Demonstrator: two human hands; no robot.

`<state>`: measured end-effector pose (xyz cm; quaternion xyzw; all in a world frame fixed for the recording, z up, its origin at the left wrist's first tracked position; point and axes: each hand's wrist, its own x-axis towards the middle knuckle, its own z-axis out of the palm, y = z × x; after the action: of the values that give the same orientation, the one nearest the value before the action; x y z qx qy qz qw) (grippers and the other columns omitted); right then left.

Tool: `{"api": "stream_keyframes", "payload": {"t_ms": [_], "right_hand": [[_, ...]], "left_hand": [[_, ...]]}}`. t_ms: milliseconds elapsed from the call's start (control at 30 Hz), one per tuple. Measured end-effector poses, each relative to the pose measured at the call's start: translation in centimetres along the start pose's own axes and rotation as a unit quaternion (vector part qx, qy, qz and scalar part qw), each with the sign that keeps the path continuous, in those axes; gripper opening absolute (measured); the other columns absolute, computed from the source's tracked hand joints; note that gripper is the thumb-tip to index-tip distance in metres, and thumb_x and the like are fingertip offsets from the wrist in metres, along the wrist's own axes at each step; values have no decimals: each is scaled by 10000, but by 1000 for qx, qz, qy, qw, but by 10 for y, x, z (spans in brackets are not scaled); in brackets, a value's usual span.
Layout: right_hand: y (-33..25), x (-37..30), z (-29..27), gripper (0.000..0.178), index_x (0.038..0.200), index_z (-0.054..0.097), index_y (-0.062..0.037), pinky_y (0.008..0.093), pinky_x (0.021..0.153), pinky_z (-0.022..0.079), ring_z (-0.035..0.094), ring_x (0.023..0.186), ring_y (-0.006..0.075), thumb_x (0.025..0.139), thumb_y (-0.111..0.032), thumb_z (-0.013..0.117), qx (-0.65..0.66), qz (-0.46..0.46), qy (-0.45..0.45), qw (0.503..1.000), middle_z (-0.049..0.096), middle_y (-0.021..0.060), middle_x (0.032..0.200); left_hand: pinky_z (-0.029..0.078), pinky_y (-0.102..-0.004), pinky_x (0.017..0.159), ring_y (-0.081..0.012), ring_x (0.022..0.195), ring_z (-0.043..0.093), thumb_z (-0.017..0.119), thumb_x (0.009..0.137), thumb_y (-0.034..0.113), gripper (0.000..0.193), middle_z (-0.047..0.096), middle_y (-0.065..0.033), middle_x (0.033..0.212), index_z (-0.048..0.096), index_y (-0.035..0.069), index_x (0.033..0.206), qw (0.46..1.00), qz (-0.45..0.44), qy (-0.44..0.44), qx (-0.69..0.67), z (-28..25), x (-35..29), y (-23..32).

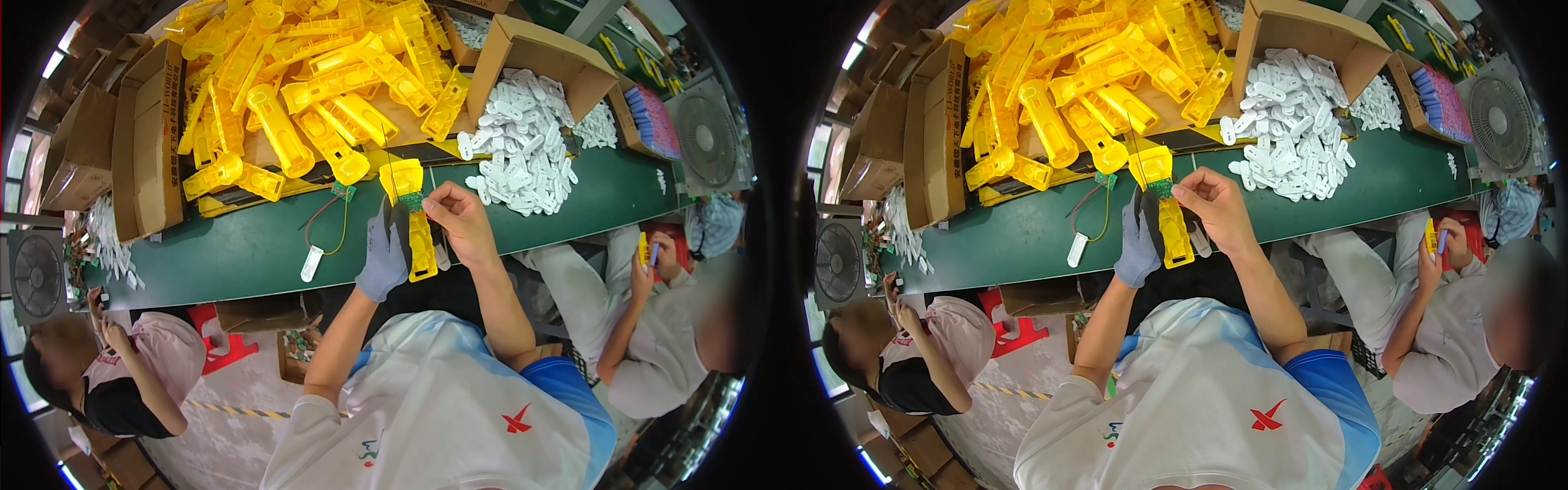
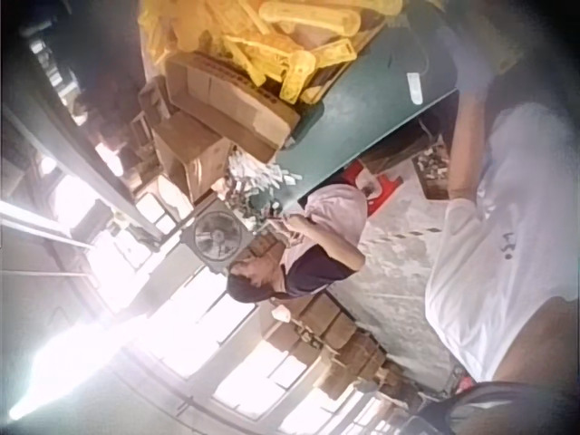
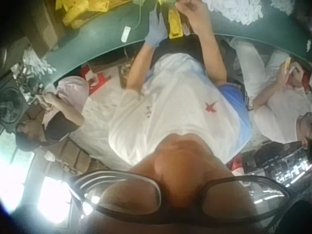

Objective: The person assembles small electronic components by hand, inserting circuit boards and wires into yellow and white plastic housings.

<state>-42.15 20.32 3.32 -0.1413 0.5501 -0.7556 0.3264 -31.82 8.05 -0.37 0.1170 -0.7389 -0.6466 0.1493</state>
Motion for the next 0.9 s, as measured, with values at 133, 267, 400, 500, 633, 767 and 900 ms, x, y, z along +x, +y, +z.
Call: {"api": "stream_keyframes", "payload": {"t_ms": [133,267,400,500,633,767,900], "right_hand": [[12,0,-1,80,886,629,-34,177,711,454,571,755,30,909,-75,694,19,11,-3,1000,648,-4,819],[8,0,2,84,879,618,-38,186,710,459,576,757,35,918,-72,683,1,-4,4,1000,654,0,824],[6,3,4,81,879,613,-36,192,709,463,581,759,38,923,-64,676,7,-9,5,1000,658,5,827],[0,-2,4,93,866,607,-33,194,702,466,578,747,37,925,-60,673,16,2,7,1000,655,3,818],[5,-25,4,205,1024,614,-4,277,748,490,605,809,100,950,-192,650,-168,-97,62,979,664,49,924],[-10,-54,8,217,985,641,-27,302,748,486,655,764,215,854,-174,730,-387,-89,11,918,697,110,923],[-11,-68,8,167,883,665,-66,334,636,469,633,700,237,807,-176,766,-476,-116,86,867,691,34,782]], "left_hand": [[543,-297,668,-154,758,651,429,1030,263,293,646,-87,896,538,6,1121,994,75,66,41,6,1,-13],[542,-287,687,-143,775,644,436,1031,283,300,644,-71,899,537,15,1117,994,82,67,-39,9,4,-2],[515,-287,689,-125,789,619,521,994,224,252,638,-60,897,554,11,1123,964,-79,68,-243,11,7,9],[493,-274,684,-104,788,598,598,962,177,223,642,-49,904,585,8,1107,969,-80,97,-213,17,11,9],[479,-253,721,-89,826,589,628,951,152,249,654,-36,969,614,-3,1144,959,-73,138,-235,22,9,13],[509,-271,743,-129,881,629,644,945,150,282,656,-60,1019,580,-3,1173,924,-100,118,-350,9,8,12],[525,-294,656,-162,742,640,615,961,134,239,634,-67,922,571,-7,1149,912,-125,130,-368,2,12,21]]}}
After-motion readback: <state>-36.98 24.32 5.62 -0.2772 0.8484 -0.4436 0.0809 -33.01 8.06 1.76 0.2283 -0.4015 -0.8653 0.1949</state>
